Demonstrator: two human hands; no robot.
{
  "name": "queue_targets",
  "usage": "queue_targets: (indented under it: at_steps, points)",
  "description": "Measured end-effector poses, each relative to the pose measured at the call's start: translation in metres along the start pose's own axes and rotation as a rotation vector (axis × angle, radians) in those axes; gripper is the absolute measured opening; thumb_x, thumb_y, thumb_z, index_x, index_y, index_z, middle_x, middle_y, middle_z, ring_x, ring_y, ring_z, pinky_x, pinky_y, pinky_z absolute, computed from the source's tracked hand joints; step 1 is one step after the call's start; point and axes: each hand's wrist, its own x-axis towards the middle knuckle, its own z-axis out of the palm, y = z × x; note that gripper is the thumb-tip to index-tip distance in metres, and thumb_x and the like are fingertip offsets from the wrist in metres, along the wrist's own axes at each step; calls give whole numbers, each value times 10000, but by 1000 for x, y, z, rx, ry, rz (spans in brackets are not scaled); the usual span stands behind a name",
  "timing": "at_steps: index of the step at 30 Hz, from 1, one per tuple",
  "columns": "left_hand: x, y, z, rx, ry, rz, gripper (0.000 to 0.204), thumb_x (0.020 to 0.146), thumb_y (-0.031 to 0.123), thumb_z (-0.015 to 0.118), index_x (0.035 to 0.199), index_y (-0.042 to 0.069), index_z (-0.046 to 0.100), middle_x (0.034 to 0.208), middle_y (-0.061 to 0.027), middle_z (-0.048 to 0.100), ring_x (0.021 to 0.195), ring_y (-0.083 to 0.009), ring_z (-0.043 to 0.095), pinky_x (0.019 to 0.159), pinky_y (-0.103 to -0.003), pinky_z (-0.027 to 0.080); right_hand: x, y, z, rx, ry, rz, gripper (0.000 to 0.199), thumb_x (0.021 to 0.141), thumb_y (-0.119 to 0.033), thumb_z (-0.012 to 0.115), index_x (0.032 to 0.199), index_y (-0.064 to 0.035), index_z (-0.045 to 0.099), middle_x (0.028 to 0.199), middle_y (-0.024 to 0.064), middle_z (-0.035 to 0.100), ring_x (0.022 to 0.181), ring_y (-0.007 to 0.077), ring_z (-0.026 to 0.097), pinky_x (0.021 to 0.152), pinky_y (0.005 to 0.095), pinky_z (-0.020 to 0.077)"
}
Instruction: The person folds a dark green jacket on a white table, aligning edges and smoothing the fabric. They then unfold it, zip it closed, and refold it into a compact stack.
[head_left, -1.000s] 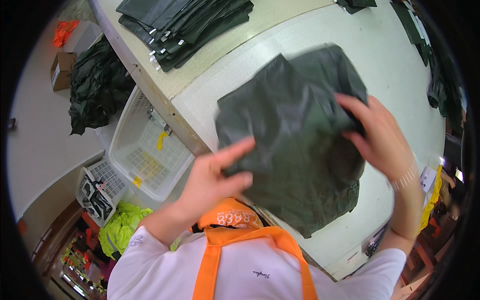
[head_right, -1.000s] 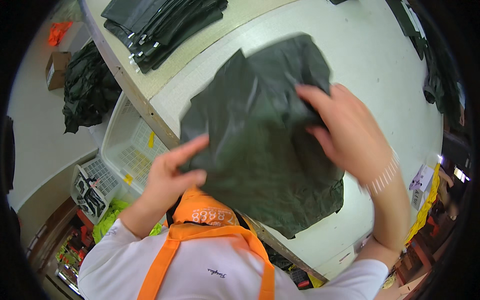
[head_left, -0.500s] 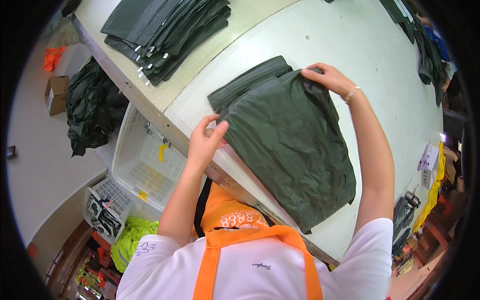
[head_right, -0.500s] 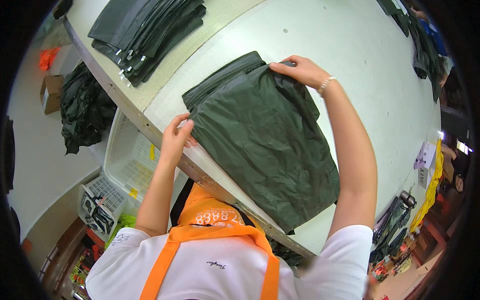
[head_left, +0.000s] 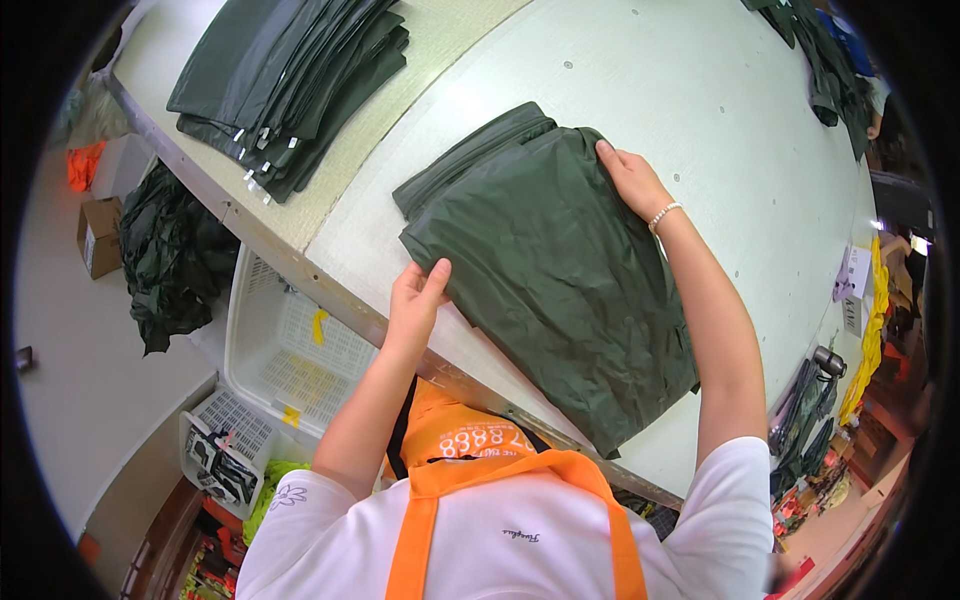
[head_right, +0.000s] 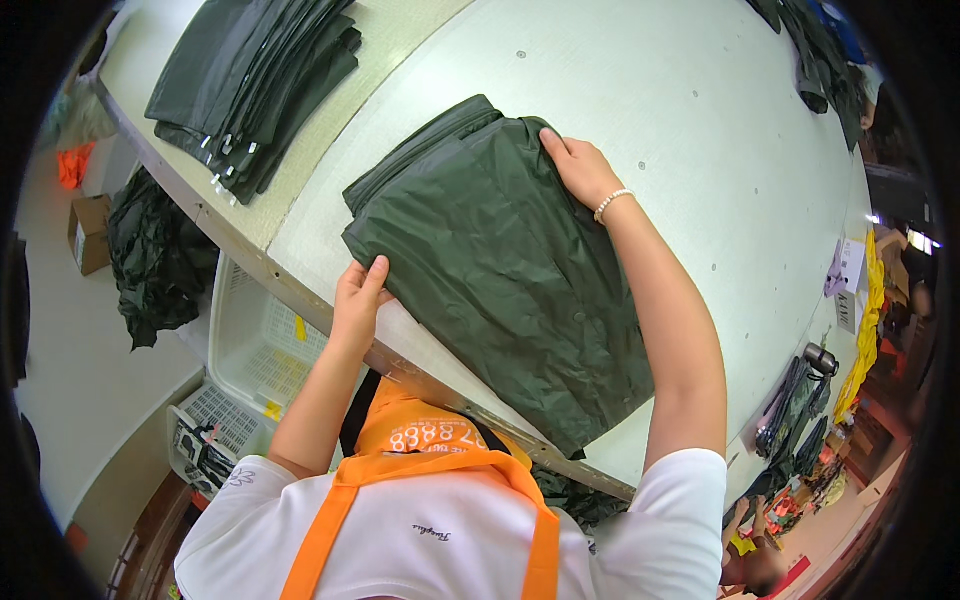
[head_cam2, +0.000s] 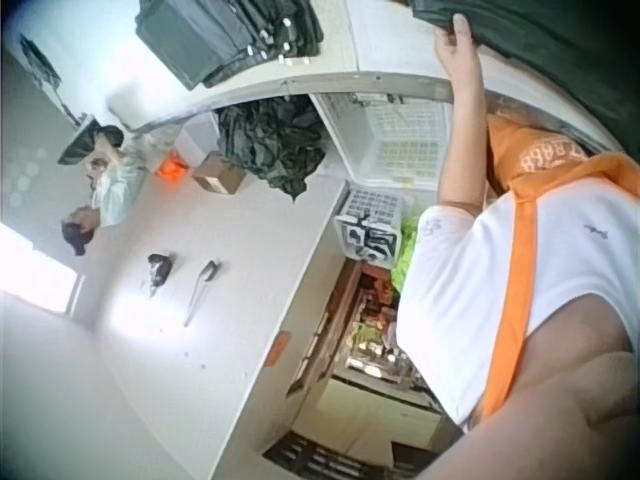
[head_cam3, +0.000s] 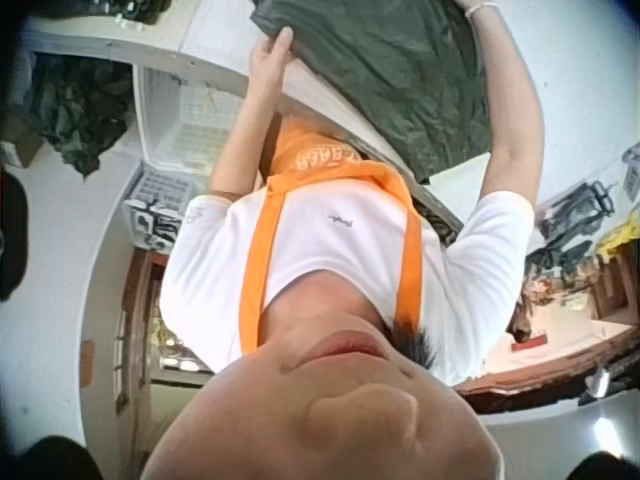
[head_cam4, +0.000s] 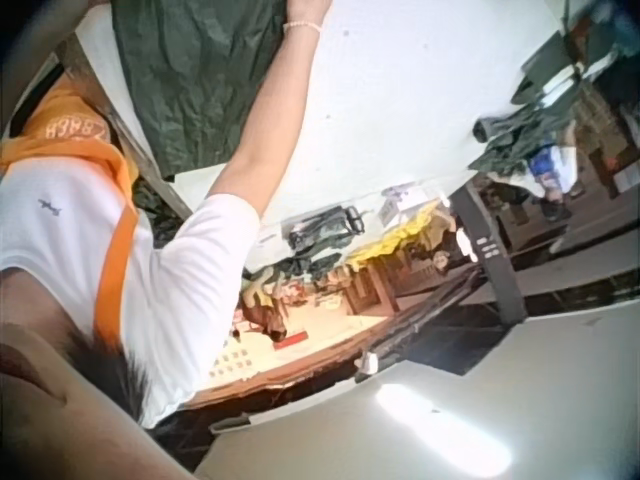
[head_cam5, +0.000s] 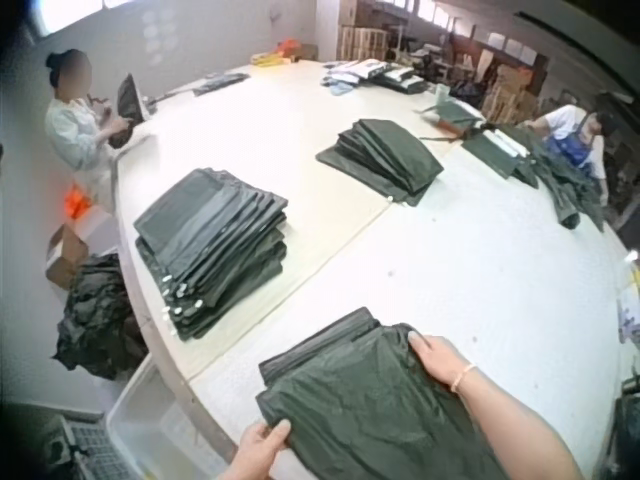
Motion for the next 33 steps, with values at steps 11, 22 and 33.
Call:
queue_targets:
  at_steps: [11, 22, 33]
  points:
    - [20, -33, 3, 80, 145, -89, 350, 917, 300, 606, 900, -49, 625, 823, -62, 643, 825, -144, 612, 724, -275, 491, 36, 0, 22, 119, 49, -138, 427, 899, -441, 587, 858, -16, 583, 788, 16, 580, 742, 118, 479, 722, 271, 427]
    - [-7, -27, 22, 264, 46, -169, 333, 890, 261, 653, 741, -37, 642, 659, 5, 602, 628, -70, 508, 560, -244, 410, 15, -26, 12, -75, 239, -459, 438, 885, -390, 590, 1217, -104, 572, 1148, 152, 623, 1092, 315, 579, 931, 353, 456]
    - [51, 65, 88, 1574, -280, 1004, 627, 828, 382, 647, 1368, 142, 438, 1470, -41, 357, 1351, -262, 325, 1095, -496, 214, 20, -38, 0, -463, 114, 66, 520, 882, -503, 528, 1008, -12, 644, 887, 169, 682, 846, 335, 645, 760, 398, 502]
